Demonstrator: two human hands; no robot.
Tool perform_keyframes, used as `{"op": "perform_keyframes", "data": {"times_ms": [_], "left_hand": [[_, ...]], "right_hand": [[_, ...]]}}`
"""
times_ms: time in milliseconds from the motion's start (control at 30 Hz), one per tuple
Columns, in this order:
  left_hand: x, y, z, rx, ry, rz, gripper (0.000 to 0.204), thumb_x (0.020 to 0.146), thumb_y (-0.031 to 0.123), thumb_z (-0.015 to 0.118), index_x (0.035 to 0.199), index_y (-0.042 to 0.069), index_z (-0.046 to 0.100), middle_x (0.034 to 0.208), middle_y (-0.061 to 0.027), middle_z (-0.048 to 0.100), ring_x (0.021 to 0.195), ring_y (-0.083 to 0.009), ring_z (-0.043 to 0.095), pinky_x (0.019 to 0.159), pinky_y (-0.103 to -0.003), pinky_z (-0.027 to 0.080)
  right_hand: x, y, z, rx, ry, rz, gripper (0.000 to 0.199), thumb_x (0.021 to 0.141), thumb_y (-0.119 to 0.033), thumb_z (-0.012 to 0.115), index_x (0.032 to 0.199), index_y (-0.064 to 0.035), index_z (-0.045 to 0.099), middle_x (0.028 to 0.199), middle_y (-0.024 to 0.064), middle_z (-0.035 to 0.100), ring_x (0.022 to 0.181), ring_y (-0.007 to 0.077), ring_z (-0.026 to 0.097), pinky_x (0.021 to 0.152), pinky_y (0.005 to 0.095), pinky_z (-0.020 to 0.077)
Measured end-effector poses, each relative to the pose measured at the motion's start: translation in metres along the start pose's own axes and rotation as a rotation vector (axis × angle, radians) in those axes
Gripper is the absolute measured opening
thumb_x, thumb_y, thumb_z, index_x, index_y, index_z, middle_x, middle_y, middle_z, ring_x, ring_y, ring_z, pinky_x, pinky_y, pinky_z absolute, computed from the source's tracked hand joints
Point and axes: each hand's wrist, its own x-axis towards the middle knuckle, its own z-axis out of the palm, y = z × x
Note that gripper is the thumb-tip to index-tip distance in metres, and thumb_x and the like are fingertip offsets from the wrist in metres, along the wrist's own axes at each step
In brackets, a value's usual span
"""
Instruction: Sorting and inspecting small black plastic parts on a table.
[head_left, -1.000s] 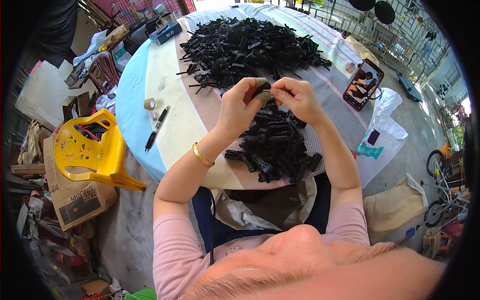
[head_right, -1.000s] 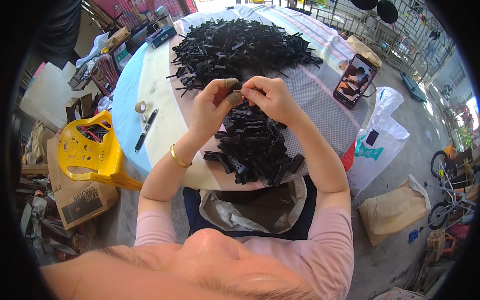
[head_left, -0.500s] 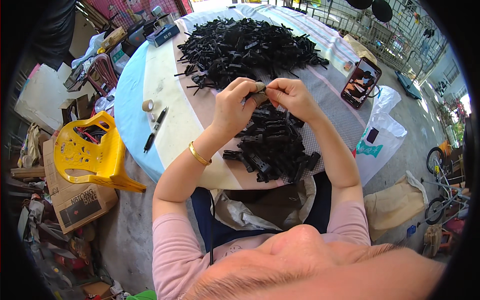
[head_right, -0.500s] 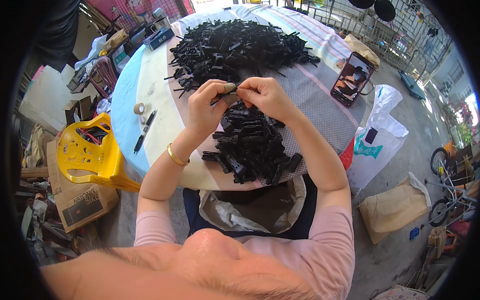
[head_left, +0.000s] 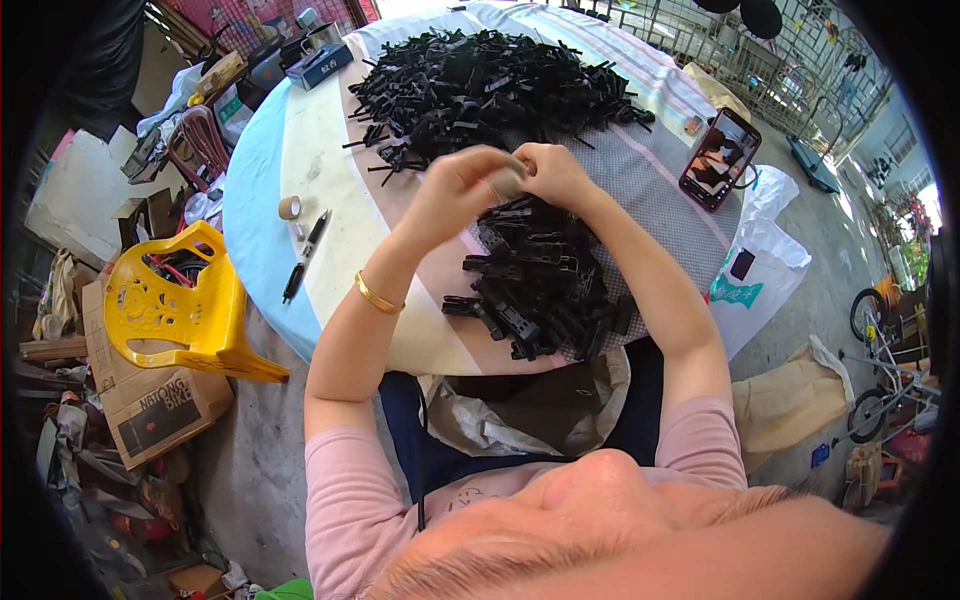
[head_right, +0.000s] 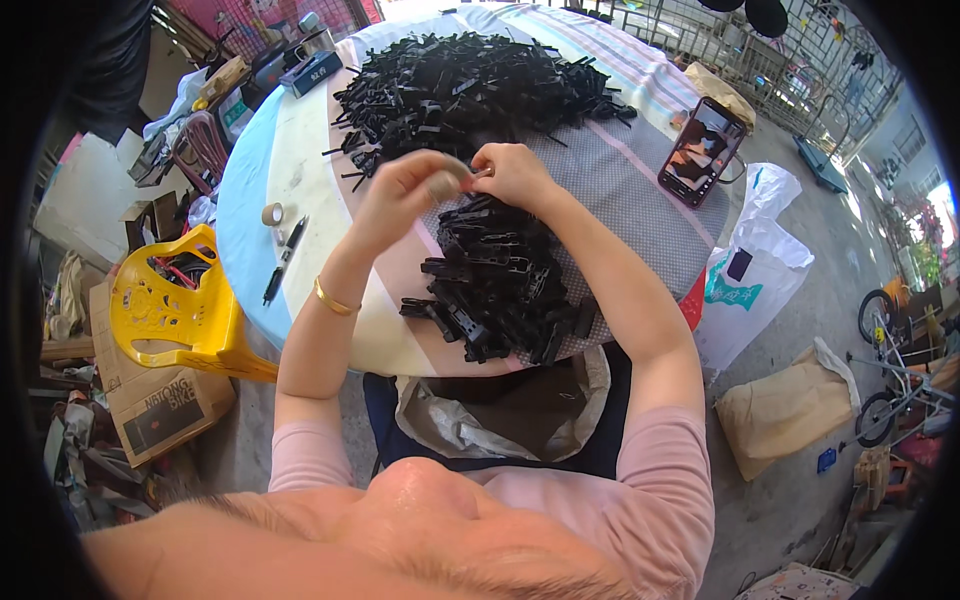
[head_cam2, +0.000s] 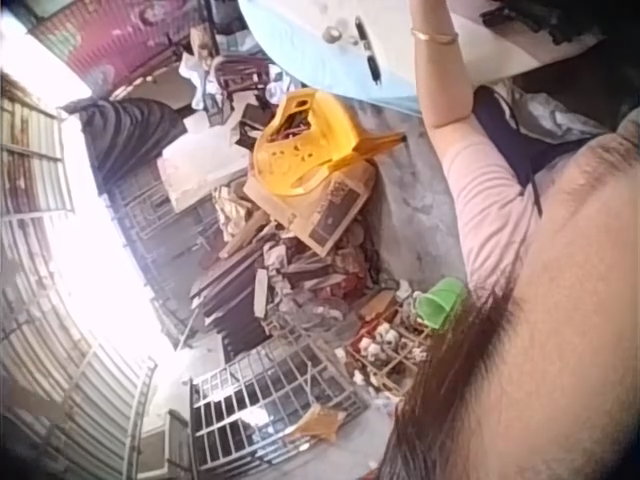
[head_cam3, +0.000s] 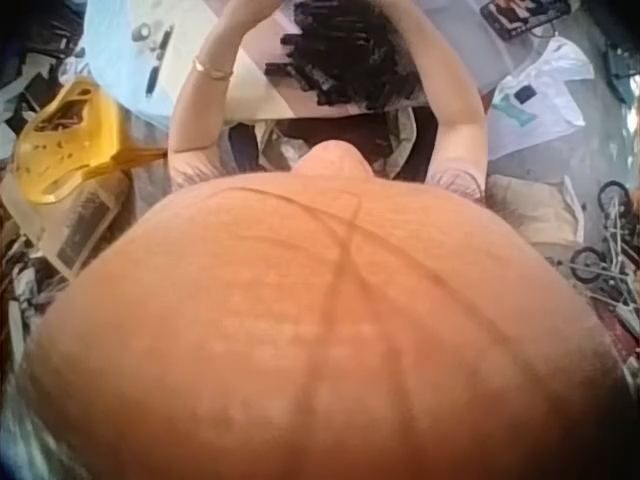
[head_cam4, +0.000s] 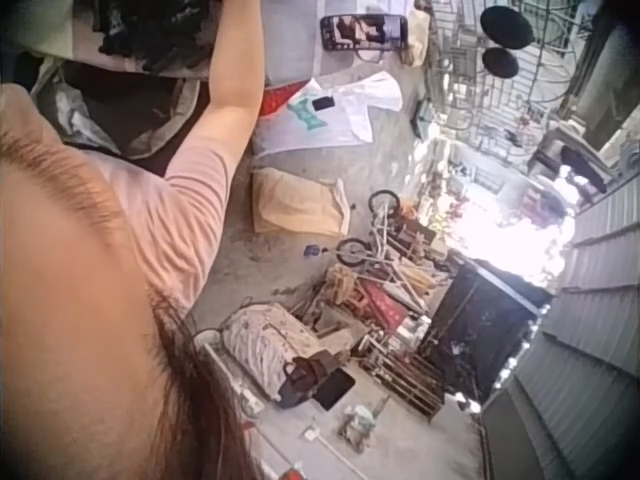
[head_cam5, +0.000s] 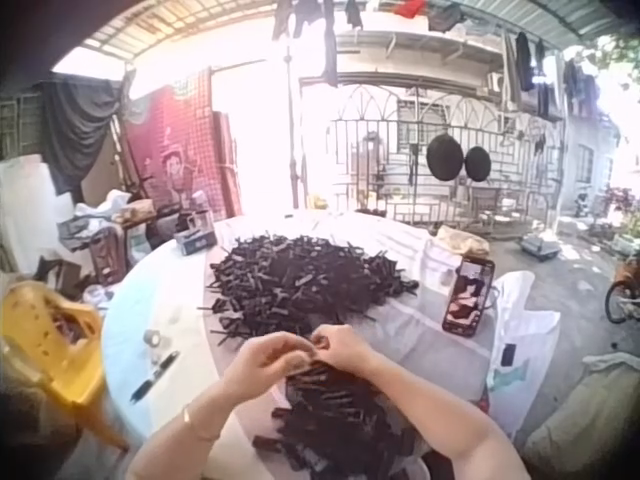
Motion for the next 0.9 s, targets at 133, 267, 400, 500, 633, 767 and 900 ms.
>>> {"op": "perform_keyframes", "data": {"times_ms": [133, 267, 400, 500, 633, 767, 900], "left_hand": [[0.002, -0.013, -0.012, -0.190, 0.406, -0.187, 0.025, 0.087, 0.018, 0.054, 0.103, 0.000, 0.053, 0.093, -0.0078, 0.060, 0.081, -0.0134, 0.059, 0.068, -0.023, 0.048], [0.000, -0.020, -0.020, -0.273, 0.396, -0.277, 0.038, 0.085, 0.023, 0.057, 0.112, -0.001, 0.047, 0.095, -0.0082, 0.059, 0.078, -0.0133, 0.058, 0.071, -0.024, 0.049], [-0.002, -0.020, -0.023, -0.703, -0.190, -0.412, 0.051, 0.084, 0.031, 0.056, 0.121, 0.000, 0.040, 0.106, -0.0120, 0.055, 0.096, -0.0242, 0.057, 0.086, -0.039, 0.046], [-0.005, -0.016, -0.021, -0.830, -0.247, -0.352, 0.049, 0.082, 0.023, 0.059, 0.122, 0.001, 0.040, 0.107, -0.0119, 0.055, 0.098, -0.0247, 0.057, 0.090, -0.040, 0.044], [-0.002, -0.013, -0.014, -0.760, -0.065, -0.241, 0.048, 0.079, 0.013, 0.063, 0.121, 0.002, 0.042, 0.107, -0.0119, 0.056, 0.097, -0.0246, 0.058, 0.088, -0.038, 0.045], [-0.001, -0.010, -0.009, -0.460, 0.153, -0.158, 0.046, 0.079, -0.004, 0.055, 0.122, 0.002, 0.042, 0.105, -0.0113, 0.056, 0.087, -0.0175, 0.059, 0.074, -0.027, 0.049], [-0.003, -0.004, 0.013, -0.268, 0.238, -0.091, 0.043, 0.079, -0.005, 0.054, 0.119, -0.002, 0.036, 0.096, -0.0121, 0.057, 0.075, -0.0127, 0.058, 0.070, -0.023, 0.048]], "right_hand": [[-0.003, -0.004, -0.003, -0.121, 0.130, -0.071, 0.026, 0.065, -0.018, 0.065, 0.088, -0.0042, 0.064, 0.080, 0.0123, 0.064, 0.074, 0.0243, 0.063, 0.067, 0.0319, 0.0492], [-0.015, -0.036, -0.017, 0.008, 0.300, -0.229, 0.024, 0.066, -0.007, 0.065, 0.090, -0.0058, 0.063, 0.087, 0.0107, 0.063, 0.074, 0.0242, 0.063, 0.063, 0.0306, 0.0499], [-0.027, -0.053, -0.022, 0.076, 0.295, -0.603, 0.026, 0.068, -0.001, 0.064, 0.093, -0.0063, 0.061, 0.096, 0.0088, 0.062, 0.077, 0.0237, 0.063, 0.064, 0.0273, 0.0513], [-0.032, -0.062, -0.024, 0.108, 0.275, -0.639, 0.025, 0.068, 0.001, 0.063, 0.091, -0.0068, 0.061, 0.096, 0.0091, 0.062, 0.077, 0.0241, 0.063, 0.065, 0.0284, 0.0516], [-0.035, -0.061, -0.030, -0.051, 0.403, -0.559, 0.021, 0.069, 0.000, 0.063, 0.089, -0.0071, 0.061, 0.090, 0.0095, 0.062, 0.074, 0.0256, 0.062, 0.063, 0.0285, 0.0511], [-0.037, -0.055, -0.029, 0.358, 0.258, -0.087, 0.011, 0.078, -0.006, 0.060, 0.088, -0.0014, 0.060, 0.075, 0.0040, 0.061, 0.062, 0.0088, 0.057, 0.056, 0.0200, 0.0453], [-0.038, -0.060, -0.026, 0.705, 0.068, 0.040, 0.016, 0.084, -0.013, 0.055, 0.087, 0.0020, 0.059, 0.070, 0.0020, 0.058, 0.060, 0.0043, 0.049, 0.054, 0.0190, 0.0419]]}}
